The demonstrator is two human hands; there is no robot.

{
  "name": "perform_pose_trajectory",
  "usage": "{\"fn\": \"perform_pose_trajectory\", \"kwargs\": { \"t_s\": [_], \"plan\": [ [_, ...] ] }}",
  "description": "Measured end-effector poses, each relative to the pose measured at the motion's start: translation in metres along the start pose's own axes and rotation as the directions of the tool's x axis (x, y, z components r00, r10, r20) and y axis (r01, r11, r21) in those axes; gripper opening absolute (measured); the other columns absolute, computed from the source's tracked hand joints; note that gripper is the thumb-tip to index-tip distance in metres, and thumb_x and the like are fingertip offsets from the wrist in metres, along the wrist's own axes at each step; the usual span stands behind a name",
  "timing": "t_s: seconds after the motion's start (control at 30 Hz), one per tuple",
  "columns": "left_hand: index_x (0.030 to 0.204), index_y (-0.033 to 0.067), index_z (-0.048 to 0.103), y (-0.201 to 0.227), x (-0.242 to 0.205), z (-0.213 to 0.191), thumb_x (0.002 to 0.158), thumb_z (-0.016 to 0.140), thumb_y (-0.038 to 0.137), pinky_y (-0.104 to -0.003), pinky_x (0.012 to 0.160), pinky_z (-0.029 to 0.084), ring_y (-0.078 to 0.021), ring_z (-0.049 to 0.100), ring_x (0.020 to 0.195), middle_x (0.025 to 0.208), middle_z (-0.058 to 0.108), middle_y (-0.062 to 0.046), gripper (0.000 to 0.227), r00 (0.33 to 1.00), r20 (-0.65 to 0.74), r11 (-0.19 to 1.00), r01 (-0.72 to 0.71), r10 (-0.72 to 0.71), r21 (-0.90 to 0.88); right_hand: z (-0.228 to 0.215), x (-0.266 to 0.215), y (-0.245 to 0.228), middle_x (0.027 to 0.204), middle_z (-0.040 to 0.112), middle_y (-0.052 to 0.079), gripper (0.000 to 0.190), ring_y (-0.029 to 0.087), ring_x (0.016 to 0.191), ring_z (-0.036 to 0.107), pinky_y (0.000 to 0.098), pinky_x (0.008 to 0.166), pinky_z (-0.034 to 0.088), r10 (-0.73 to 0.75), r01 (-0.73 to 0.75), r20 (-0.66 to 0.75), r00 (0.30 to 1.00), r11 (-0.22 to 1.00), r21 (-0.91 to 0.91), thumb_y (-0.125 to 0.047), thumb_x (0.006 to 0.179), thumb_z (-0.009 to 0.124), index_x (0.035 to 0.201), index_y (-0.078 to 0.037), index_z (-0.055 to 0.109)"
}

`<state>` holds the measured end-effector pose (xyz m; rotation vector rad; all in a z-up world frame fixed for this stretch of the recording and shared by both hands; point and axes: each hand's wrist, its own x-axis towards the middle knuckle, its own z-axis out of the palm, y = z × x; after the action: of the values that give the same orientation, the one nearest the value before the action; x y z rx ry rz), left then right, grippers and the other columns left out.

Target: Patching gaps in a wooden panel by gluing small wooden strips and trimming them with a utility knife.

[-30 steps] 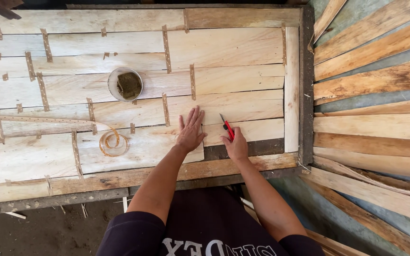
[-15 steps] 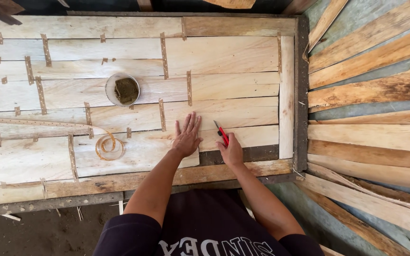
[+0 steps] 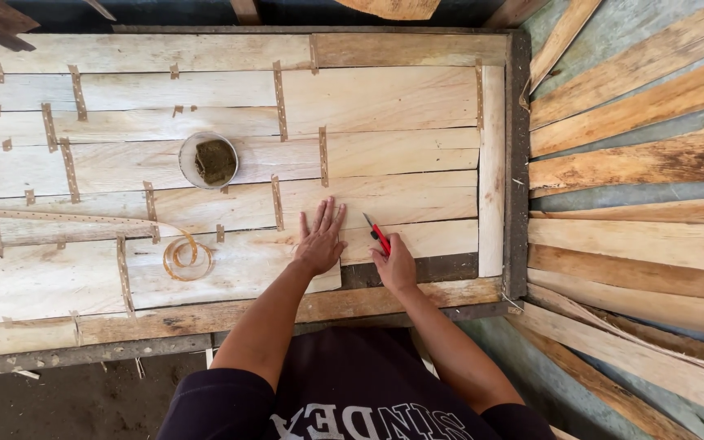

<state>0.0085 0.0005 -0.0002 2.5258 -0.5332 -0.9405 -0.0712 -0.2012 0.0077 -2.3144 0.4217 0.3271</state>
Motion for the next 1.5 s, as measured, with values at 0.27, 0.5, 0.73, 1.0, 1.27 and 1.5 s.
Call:
{"fn": "perform_pose_trajectory", "kwargs": {
  "t_s": [0.27, 0.5, 0.73, 1.0, 1.27, 1.5],
  "plan": [
    [0.165, 0.0251, -0.002, -0.002, 0.001, 0.002, 0.100, 0.055, 0.038, -0.060, 0.125, -0.007, -0.0239, -0.008, 0.160, 0.173, -0.012, -0.006, 0.088, 1.000, -0.017, 1.000, -0.007, 0.006, -0.026, -0.010, 0.000, -0.008, 0.086, 0.068, 0.013, 0.039, 0.026, 0.071, 0.069, 0.0411, 0.067, 0.054, 0.061, -0.061, 0.062, 0.996, 0.998, -0.002, -0.033, 0.089, 0.076, 0.107, -0.005, 0.055],
    [0.165, 0.0273, 0.000, -0.004, 0.002, 0.004, 0.097, 0.063, 0.036, -0.060, 0.125, -0.007, -0.0234, -0.007, 0.160, 0.174, -0.010, -0.005, 0.093, 1.000, -0.023, 0.998, 0.002, -0.003, -0.061, -0.039, 0.005, -0.003, 0.091, 0.068, 0.013, 0.038, 0.030, 0.082, 0.067, 0.0409, 0.075, 0.053, -0.143, 0.130, 0.210, 0.967, 0.989, 0.076, -0.036, 0.109, 0.045, 0.128, -0.009, 0.064],
    [0.165, 0.0285, 0.005, -0.007, 0.005, 0.010, 0.094, 0.068, 0.037, -0.060, 0.125, -0.007, -0.0214, -0.006, 0.160, 0.174, -0.008, -0.002, 0.095, 0.998, -0.058, 0.996, 0.002, -0.007, -0.090, -0.056, 0.031, -0.027, 0.102, 0.068, 0.009, 0.045, 0.028, 0.088, 0.068, 0.0403, 0.081, 0.057, -0.124, 0.250, 0.424, 0.897, 0.934, -0.255, -0.043, 0.105, 0.043, 0.140, -0.022, 0.063],
    [0.165, 0.0290, 0.006, -0.004, 0.000, 0.005, 0.093, 0.068, 0.036, -0.059, 0.126, -0.007, -0.0220, -0.005, 0.160, 0.174, -0.008, -0.002, 0.095, 0.997, -0.071, 0.994, 0.000, -0.007, -0.108, -0.061, 0.036, -0.045, 0.105, 0.067, 0.007, 0.047, 0.028, 0.090, 0.068, 0.0419, 0.080, 0.056, -0.154, 0.329, 0.438, 0.886, 0.873, -0.359, -0.048, 0.105, 0.042, 0.141, -0.026, 0.063],
    [0.165, 0.0284, 0.006, -0.008, 0.002, 0.011, 0.094, 0.067, 0.037, -0.059, 0.125, -0.007, -0.0227, -0.006, 0.160, 0.173, -0.009, -0.003, 0.095, 0.997, -0.082, 0.995, -0.015, 0.007, -0.100, -0.060, 0.028, -0.036, 0.099, 0.066, 0.004, 0.045, 0.024, 0.085, 0.067, 0.0391, 0.078, 0.056, -0.128, 0.292, 0.442, 0.888, 0.899, -0.326, -0.045, 0.106, 0.043, 0.141, -0.025, 0.062],
    [0.165, 0.0276, 0.005, -0.010, 0.005, 0.012, 0.093, 0.068, 0.038, -0.060, 0.125, -0.006, -0.0235, -0.005, 0.159, 0.173, -0.008, -0.003, 0.096, 0.996, -0.084, 0.995, -0.015, 0.007, -0.097, -0.055, 0.035, -0.022, 0.103, 0.067, 0.005, 0.046, 0.026, 0.088, 0.066, 0.0413, 0.076, 0.057, -0.274, 0.401, 0.381, 0.883, 0.862, -0.309, -0.048, 0.106, 0.044, 0.137, -0.022, 0.065]
  ]
}}
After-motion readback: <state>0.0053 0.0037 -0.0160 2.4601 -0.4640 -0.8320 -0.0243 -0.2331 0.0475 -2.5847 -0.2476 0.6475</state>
